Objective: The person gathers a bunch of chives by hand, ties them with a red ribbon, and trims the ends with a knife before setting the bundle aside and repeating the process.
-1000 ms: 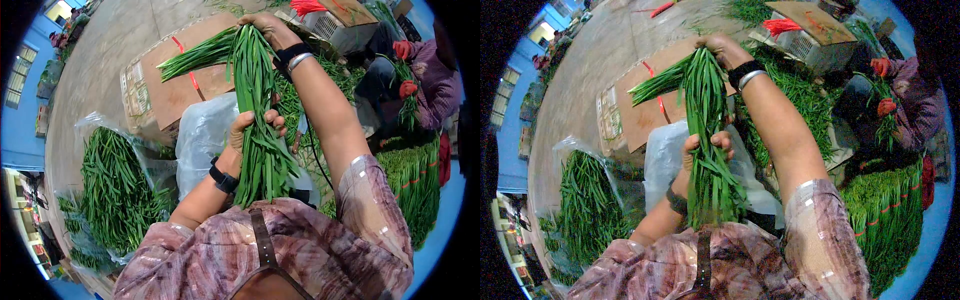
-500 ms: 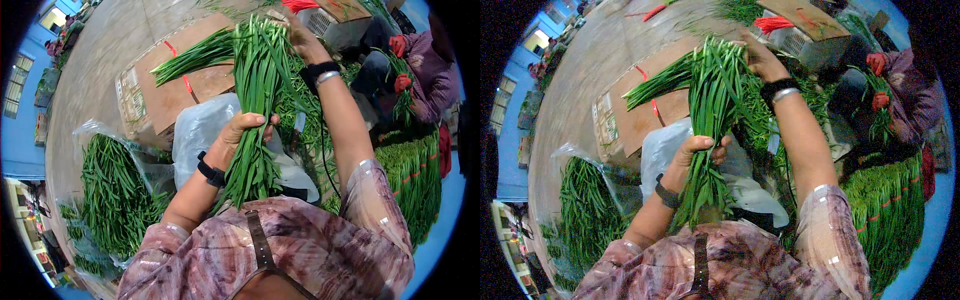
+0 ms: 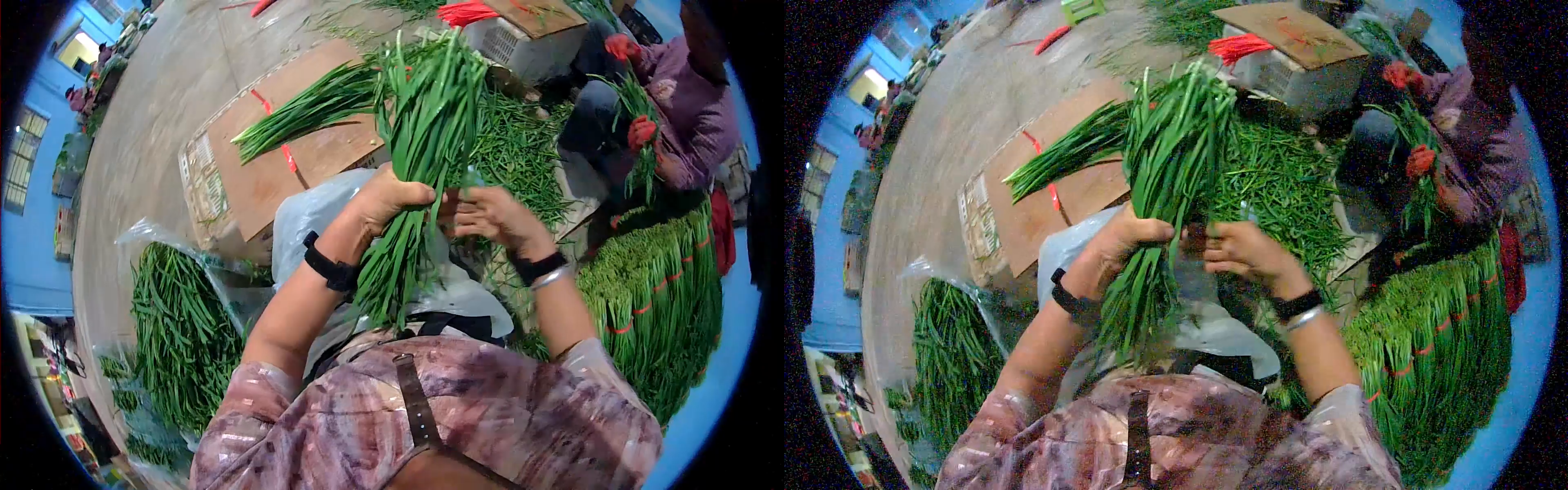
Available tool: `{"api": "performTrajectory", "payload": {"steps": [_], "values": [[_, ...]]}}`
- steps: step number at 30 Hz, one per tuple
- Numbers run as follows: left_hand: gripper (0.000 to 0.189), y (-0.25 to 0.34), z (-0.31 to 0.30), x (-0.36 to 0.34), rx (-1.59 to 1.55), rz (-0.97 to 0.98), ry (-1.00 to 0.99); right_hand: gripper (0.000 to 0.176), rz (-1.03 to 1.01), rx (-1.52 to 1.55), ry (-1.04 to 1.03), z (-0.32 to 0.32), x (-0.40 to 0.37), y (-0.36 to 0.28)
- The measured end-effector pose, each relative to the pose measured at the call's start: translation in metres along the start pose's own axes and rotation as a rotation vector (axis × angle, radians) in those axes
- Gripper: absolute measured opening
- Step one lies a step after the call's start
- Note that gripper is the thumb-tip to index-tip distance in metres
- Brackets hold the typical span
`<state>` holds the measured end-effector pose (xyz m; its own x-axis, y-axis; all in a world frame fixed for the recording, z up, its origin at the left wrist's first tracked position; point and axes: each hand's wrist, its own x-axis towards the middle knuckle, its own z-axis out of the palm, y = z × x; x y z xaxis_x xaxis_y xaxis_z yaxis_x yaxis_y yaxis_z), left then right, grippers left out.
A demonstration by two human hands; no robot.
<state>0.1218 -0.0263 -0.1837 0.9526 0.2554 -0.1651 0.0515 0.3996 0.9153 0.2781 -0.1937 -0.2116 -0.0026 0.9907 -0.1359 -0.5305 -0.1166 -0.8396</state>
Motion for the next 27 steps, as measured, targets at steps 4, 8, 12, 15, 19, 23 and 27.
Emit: {"api": "performTrajectory", "payload": {"steps": [4,8,12,15,19,23,27], "values": [[0.043,0.003,0.018,0.013,0.42,0.182,0.072,0.067,-0.48,0.463,0.078,0.021,0.049,0.035],[0.086,0.008,0.033,0.017,1.179,-0.171,0.26,0.066,-0.461,0.651,0.252,0.017,0.076,0.068],[0.108,0.002,0.031,0.015,1.278,-0.11,0.137,0.06,-0.511,0.623,0.251,0.028,0.076,0.067],[0.114,0.001,0.026,0.01,1.339,-0.004,0.068,0.057,-0.59,0.553,0.27,0.03,0.078,0.063],[0.115,0.001,0.021,-0.001,1.338,0.123,0.012,0.056,-0.642,0.533,0.246,0.036,0.074,0.054],[0.107,-0.005,0.035,-0.014,1.352,0.159,0.214,0.054,-0.64,0.573,0.219,0.035,0.078,0.058],[0.085,-0.011,0.035,-0.017,1.211,0.099,0.355,0.057,-0.627,0.634,0.203,0.04,0.076,0.059]]}}
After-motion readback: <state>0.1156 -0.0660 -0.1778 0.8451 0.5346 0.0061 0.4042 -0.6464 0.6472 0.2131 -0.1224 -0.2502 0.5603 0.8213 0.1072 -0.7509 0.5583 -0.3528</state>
